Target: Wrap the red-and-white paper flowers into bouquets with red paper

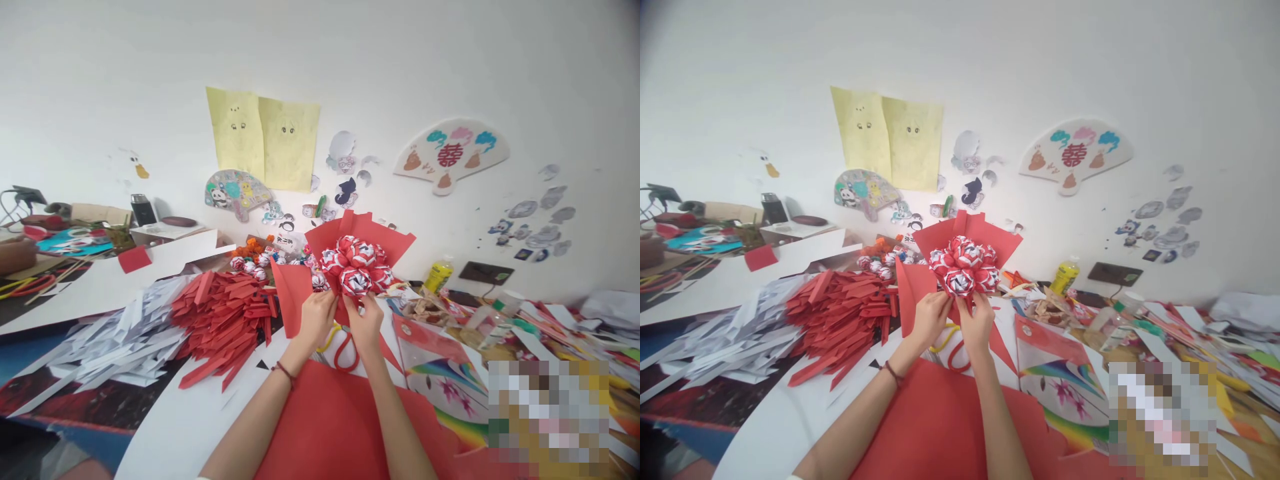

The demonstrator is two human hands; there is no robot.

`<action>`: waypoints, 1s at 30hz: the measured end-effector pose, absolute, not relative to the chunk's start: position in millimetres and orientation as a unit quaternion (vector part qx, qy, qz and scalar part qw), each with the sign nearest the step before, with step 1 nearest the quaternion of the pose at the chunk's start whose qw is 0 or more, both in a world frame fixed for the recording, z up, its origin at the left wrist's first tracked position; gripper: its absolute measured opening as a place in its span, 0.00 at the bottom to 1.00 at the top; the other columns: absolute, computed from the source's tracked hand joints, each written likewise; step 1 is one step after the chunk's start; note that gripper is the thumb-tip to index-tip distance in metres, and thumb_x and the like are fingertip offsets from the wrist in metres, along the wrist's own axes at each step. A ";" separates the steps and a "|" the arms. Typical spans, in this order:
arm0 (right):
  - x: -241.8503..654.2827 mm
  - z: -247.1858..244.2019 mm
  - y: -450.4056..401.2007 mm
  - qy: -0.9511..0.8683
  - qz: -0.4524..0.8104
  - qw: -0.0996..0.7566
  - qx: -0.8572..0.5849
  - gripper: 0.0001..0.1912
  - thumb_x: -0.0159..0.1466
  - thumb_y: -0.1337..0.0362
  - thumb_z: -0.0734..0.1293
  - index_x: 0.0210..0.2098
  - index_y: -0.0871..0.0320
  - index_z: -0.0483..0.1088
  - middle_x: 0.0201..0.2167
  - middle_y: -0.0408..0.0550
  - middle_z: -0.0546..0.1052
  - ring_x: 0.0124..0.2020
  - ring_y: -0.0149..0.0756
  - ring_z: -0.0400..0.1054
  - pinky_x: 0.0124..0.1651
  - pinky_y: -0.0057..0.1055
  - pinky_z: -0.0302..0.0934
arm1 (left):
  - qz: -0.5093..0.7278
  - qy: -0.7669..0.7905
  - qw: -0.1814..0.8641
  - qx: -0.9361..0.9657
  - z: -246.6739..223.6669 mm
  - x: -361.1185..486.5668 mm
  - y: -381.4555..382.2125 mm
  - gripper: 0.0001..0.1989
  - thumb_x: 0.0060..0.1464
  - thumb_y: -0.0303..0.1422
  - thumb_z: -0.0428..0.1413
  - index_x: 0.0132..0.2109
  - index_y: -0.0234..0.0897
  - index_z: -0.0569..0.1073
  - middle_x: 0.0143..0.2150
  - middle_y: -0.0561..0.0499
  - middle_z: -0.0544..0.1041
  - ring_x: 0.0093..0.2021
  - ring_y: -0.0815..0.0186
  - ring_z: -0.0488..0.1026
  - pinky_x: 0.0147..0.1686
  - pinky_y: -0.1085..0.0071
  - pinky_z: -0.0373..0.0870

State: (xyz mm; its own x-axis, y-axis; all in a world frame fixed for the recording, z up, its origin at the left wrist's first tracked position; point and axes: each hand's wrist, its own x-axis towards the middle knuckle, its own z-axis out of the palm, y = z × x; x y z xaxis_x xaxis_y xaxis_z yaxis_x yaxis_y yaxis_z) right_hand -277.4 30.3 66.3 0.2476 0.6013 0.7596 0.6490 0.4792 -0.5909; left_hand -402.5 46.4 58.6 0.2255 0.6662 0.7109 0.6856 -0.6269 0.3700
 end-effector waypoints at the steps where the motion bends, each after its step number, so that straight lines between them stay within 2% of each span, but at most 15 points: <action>1: -275.7 64.7 31.8 -0.605 -0.017 0.602 -0.521 0.14 0.62 0.55 0.64 0.35 0.59 0.73 0.32 0.52 0.76 0.34 0.41 0.69 0.39 0.36 0.63 | -0.448 -0.430 0.005 -0.784 58.3 -402.4 46.8 0.14 0.64 0.31 0.42 0.33 0.37 0.69 0.32 0.50 0.75 0.34 0.67 0.71 0.38 0.72 0.63; 4: -271.6 59.5 36.0 -0.599 -0.025 0.595 -0.536 0.15 0.62 0.54 0.63 0.33 0.60 0.73 0.29 0.51 0.75 0.30 0.40 0.67 0.35 0.35 0.62 | -0.449 -0.429 -0.019 -0.783 58.1 -401.5 47.5 0.14 0.64 0.31 0.42 0.33 0.37 0.69 0.32 0.50 0.75 0.33 0.67 0.71 0.38 0.73 0.63; 13: -273.4 60.7 34.5 -0.603 -0.035 0.581 -0.545 0.13 0.60 0.56 0.64 0.31 0.59 0.73 0.28 0.51 0.75 0.29 0.41 0.68 0.34 0.35 0.62 | -0.461 -0.448 -0.071 -0.763 58.3 -399.8 48.0 0.13 0.62 0.31 0.44 0.32 0.37 0.70 0.30 0.50 0.75 0.32 0.66 0.71 0.35 0.74 0.62; 20: -273.6 65.4 31.6 -0.556 -0.028 0.619 -0.554 0.17 0.56 0.54 0.69 0.37 0.61 0.71 0.34 0.56 0.76 0.38 0.48 0.70 0.41 0.41 0.63 | -0.476 -0.447 -0.097 -0.751 55.4 -397.3 49.5 0.13 0.62 0.32 0.44 0.31 0.37 0.70 0.29 0.51 0.74 0.31 0.67 0.71 0.33 0.75 0.61; 24: -274.0 65.1 30.4 -0.567 -0.015 0.621 -0.541 0.17 0.57 0.55 0.69 0.41 0.60 0.71 0.38 0.57 0.77 0.41 0.48 0.71 0.43 0.41 0.64 | -0.475 -0.450 -0.104 -0.750 56.2 -396.8 48.2 0.14 0.61 0.32 0.44 0.32 0.37 0.71 0.29 0.50 0.75 0.31 0.66 0.71 0.34 0.74 0.62; 30: -274.1 61.9 32.5 -0.585 -0.043 0.610 -0.533 0.16 0.57 0.55 0.67 0.39 0.61 0.73 0.35 0.58 0.78 0.37 0.49 0.72 0.40 0.40 0.65 | -0.494 -0.435 -0.106 -0.746 57.8 -398.1 47.6 0.11 0.61 0.32 0.46 0.34 0.37 0.71 0.32 0.50 0.76 0.34 0.66 0.71 0.36 0.73 0.62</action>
State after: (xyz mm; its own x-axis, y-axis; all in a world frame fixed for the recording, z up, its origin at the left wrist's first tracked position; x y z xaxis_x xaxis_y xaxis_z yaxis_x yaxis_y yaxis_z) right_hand -274.1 32.5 61.9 0.3120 0.5711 0.7593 0.6755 0.4286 -0.6000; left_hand -398.1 47.6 57.8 0.1344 0.7530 0.6442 0.5433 -0.5996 0.5876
